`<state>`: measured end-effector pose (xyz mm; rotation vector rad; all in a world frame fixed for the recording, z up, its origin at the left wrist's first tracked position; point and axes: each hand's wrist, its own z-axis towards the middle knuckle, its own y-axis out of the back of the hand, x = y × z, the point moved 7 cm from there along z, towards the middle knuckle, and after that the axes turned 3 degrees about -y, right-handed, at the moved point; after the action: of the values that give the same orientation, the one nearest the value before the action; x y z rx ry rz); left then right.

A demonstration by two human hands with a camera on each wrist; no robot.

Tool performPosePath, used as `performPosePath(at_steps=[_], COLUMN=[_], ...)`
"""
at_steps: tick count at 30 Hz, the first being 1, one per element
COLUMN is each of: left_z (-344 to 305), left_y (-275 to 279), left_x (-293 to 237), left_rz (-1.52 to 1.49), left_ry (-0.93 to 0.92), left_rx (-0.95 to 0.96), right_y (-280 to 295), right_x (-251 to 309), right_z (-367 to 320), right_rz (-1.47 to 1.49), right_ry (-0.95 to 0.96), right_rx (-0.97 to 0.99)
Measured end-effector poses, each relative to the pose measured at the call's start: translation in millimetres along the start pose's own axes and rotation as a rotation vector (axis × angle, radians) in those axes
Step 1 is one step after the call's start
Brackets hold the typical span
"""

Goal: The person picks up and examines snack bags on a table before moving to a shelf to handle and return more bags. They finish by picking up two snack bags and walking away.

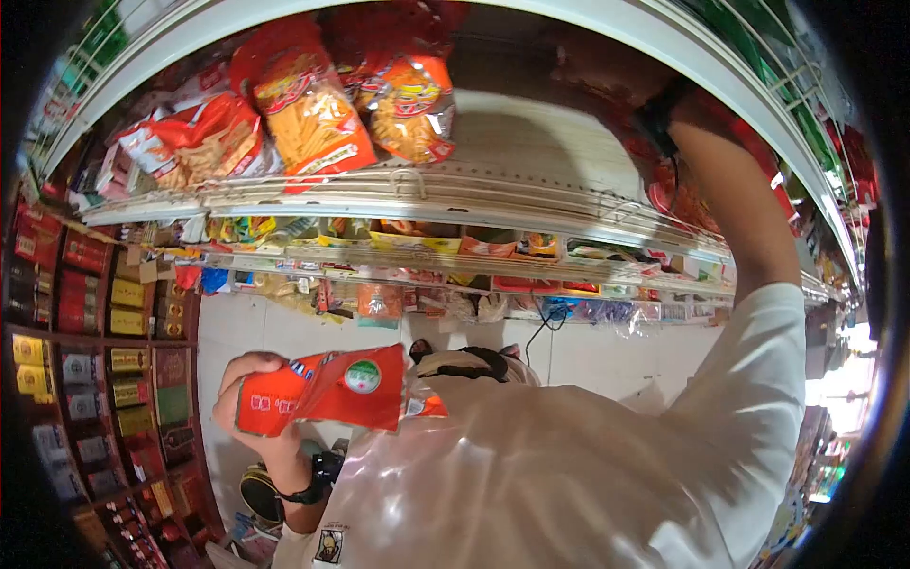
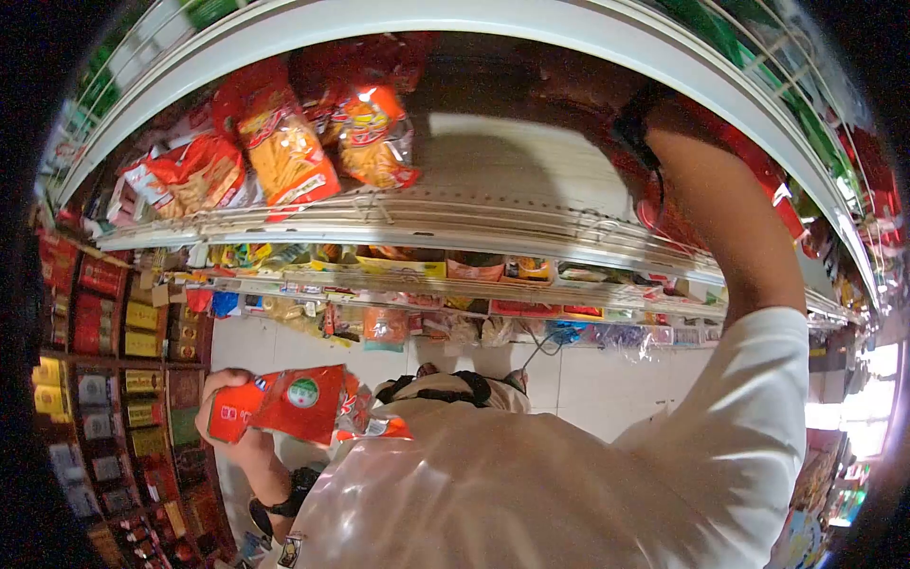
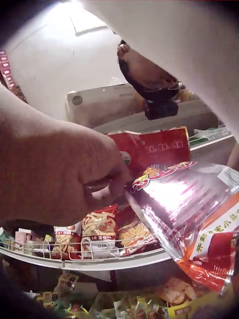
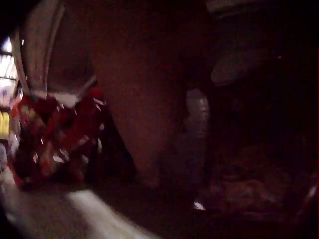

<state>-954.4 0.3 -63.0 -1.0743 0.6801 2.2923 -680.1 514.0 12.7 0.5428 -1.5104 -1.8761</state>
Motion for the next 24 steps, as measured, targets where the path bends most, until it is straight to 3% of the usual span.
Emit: performPosePath(at_steps=[6,8,9,11,12,14,16,19,21,22,24], left_z=[18,19,19,27,30,36,52,63,62,62,59], left_y=[6,8,11,11,12,4,-16,-50,-69,-75,-78], left_x=[-4,-3,2,-1,3,14,9,9,1,1,1], left_rz=[-0.061,-0.078,-0.161,-0.212,-0.206,-0.302,-0.355,-0.502,-0.513,-0.514,-0.397], left_ry=[0.008,0.049,0.088,0.084,0.086,0.124,0.124,0.164,0.172,0.185,0.062], left_rx=[-0.053,-0.090,-0.134,-0.156,-0.171,-0.053,0.006,0.066,0.100,0.128,0.163], right_y=[16,18,14,31,53,45,27,-10,-28,-43,-76], right_x=[95,113,102,136,179,220,259,307,310,307,281], right_z=[-21,-29,-41,-82,-103,-142,-172,-192,-195,-203,-216], right_rz=[0.210,0.276,0.339,0.511,0.622,1.135,1.332,1.697,1.556,1.555,1.385], right_ry=[-0.012,0.255,-0.001,-0.124,0.015,-0.050,0.002,0.011,0.069,0.065,-0.412], right_rx=[0.235,0.139,0.186,0.293,0.358,0.421,0.496,0.389,0.121,0.109,0.001])
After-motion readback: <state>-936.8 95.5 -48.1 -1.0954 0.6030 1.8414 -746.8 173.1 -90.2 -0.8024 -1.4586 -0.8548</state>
